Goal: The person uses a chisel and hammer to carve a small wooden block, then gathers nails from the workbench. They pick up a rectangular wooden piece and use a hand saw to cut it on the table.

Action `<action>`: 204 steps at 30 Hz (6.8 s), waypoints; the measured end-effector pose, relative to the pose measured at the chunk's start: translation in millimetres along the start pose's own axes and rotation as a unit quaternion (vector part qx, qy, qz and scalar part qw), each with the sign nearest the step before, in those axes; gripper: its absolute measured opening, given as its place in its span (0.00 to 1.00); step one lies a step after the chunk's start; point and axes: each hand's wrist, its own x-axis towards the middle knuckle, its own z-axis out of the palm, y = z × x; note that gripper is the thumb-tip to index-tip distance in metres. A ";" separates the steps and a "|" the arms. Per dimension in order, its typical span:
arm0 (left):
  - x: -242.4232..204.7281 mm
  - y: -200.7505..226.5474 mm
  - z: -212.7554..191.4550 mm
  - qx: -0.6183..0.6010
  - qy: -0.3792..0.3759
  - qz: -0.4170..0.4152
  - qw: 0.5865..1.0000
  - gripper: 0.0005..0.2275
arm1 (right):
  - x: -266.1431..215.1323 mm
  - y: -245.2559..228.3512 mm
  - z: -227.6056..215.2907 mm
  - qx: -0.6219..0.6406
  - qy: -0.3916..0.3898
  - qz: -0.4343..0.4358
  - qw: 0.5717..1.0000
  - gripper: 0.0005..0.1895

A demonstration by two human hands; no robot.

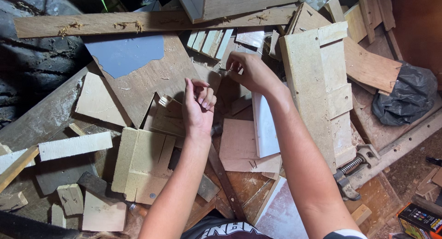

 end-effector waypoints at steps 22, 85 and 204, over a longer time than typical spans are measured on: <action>-1.5 -14.6 8.1 0.234 0.122 -0.035 0.964 0.11 | -50.6 -37.0 14.1 0.204 0.070 -0.026 0.976 0.09; -0.7 23.4 -1.5 0.087 -0.059 -0.037 0.994 0.13 | -33.9 5.4 27.5 -0.195 -0.111 0.005 0.974 0.09; 41.5 -33.6 6.7 0.053 -0.013 -0.038 0.998 0.13 | -9.6 24.4 0.4 0.395 -0.036 0.123 0.910 0.10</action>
